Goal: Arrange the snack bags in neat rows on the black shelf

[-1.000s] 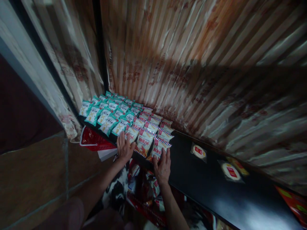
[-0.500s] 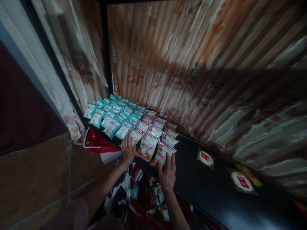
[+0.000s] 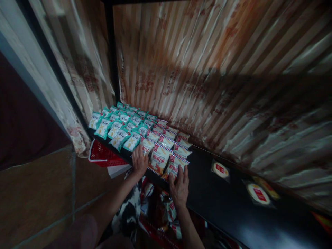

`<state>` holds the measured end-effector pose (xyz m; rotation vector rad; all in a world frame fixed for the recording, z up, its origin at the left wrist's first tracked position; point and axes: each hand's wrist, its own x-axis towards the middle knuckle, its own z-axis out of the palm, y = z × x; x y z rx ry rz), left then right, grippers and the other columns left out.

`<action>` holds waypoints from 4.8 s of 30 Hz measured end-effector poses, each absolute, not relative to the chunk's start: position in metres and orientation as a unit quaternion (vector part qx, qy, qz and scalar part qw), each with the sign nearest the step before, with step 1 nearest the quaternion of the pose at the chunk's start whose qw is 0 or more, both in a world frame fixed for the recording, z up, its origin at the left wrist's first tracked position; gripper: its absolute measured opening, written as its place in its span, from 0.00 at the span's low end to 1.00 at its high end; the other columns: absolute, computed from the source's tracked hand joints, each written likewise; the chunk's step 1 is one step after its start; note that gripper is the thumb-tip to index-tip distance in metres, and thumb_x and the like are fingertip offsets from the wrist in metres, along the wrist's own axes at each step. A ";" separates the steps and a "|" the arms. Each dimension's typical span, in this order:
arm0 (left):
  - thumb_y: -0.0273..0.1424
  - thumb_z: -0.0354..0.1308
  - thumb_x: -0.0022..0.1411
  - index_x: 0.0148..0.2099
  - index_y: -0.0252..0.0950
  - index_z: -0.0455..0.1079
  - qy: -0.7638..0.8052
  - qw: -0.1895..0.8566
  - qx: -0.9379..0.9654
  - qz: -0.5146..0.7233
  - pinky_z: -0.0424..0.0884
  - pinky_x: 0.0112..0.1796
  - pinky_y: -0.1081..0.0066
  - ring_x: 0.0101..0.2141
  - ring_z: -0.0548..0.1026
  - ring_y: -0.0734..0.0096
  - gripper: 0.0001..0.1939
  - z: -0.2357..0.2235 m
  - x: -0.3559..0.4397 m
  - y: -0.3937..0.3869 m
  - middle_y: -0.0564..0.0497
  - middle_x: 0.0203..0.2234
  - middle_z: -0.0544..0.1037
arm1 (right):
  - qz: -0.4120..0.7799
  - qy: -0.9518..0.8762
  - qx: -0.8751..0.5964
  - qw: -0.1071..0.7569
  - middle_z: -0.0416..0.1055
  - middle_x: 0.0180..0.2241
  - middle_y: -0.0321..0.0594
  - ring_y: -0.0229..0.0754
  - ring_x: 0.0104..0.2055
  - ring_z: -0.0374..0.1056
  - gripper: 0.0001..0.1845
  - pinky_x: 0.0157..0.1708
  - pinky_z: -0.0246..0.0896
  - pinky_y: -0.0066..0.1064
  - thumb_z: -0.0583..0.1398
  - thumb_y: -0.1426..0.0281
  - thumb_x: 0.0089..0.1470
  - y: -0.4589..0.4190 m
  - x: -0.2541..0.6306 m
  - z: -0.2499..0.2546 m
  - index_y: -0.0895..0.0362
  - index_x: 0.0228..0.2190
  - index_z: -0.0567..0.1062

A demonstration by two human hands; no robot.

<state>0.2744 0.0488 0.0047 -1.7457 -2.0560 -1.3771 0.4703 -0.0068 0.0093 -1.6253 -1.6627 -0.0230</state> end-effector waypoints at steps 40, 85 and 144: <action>0.35 0.41 0.68 0.66 0.32 0.48 -0.654 0.100 -0.645 -0.384 0.50 0.59 0.48 0.65 0.41 0.53 0.27 0.002 0.279 0.054 0.36 0.65 0.45 | 0.003 -0.654 -0.651 0.384 0.45 0.65 0.48 0.51 0.64 0.49 0.30 0.55 0.58 0.46 0.51 0.56 0.59 -0.008 0.471 0.010 0.54 0.60 0.56; 0.30 0.48 0.63 0.65 0.35 0.52 -0.473 0.084 -0.803 -0.353 0.48 0.60 0.49 0.65 0.42 0.53 0.28 0.001 0.327 -0.023 0.43 0.64 0.53 | 0.005 -0.652 -0.634 0.416 0.43 0.65 0.50 0.56 0.64 0.49 0.34 0.55 0.56 0.51 0.52 0.55 0.58 -0.008 0.476 0.003 0.54 0.62 0.52; 0.24 0.50 0.58 0.61 0.31 0.57 -0.599 -0.332 -0.729 -0.019 0.67 0.50 0.66 0.49 0.73 0.62 0.27 -0.074 0.334 -0.119 0.39 0.49 0.74 | 0.235 -0.423 -0.788 0.381 0.73 0.35 0.49 0.50 0.38 0.69 0.19 0.39 0.63 0.41 0.52 0.63 0.45 -0.140 0.500 -0.096 0.59 0.35 0.76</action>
